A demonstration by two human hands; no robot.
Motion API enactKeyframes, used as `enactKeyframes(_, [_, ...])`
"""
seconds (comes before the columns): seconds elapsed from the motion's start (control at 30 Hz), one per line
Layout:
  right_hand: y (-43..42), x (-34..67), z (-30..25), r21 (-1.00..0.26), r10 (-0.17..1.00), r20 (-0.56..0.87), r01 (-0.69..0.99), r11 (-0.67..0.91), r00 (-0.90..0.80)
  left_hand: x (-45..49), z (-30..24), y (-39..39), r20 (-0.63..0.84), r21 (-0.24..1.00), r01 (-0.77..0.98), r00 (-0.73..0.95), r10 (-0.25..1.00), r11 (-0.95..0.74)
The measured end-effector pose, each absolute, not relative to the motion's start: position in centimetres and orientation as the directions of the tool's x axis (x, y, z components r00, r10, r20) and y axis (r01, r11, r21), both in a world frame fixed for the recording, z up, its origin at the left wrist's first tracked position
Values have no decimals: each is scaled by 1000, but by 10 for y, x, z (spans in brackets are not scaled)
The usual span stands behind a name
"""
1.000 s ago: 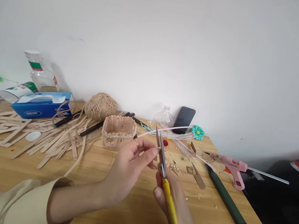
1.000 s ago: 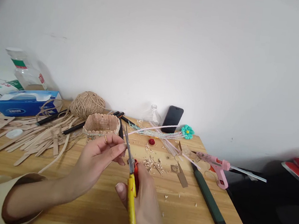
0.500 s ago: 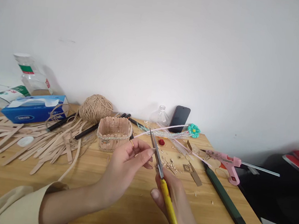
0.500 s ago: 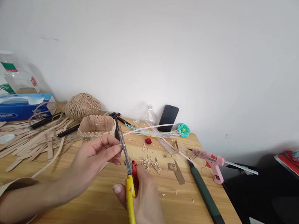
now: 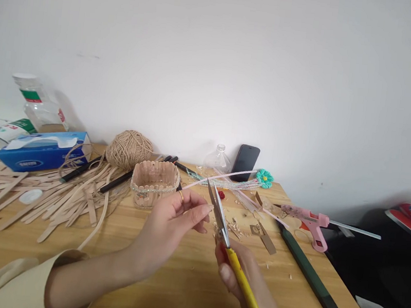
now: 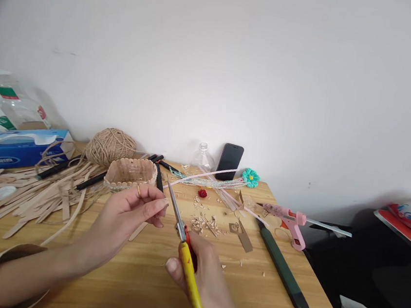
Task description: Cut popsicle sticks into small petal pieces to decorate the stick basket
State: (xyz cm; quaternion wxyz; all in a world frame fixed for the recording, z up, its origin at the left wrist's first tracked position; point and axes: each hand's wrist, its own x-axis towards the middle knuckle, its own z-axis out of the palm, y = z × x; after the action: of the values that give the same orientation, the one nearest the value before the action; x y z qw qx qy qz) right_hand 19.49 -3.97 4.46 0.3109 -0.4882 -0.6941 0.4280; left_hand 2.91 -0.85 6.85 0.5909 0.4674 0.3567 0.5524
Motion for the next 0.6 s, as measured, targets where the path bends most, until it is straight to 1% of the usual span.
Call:
enactKeyframes(0.13, [-49,205,48,-944,931,-70,326,55,-357,27,73,-7,75,964,-264,186,980,-24])
enactKeyframes(0.23, [-51,210,50,-949,929,-77,311,43,-362,28,73,-7,75,968,-250,218,973,-19])
enactKeyframes(0.4, [-47,213,62,-884,898,-151,462,63,-413,28,69,-7,87,966,-258,244,966,-22])
enactKeyframes(0.6, [-46,217,65,-852,888,-132,509,125,-440,25,69,-8,71,979,-202,262,962,-17])
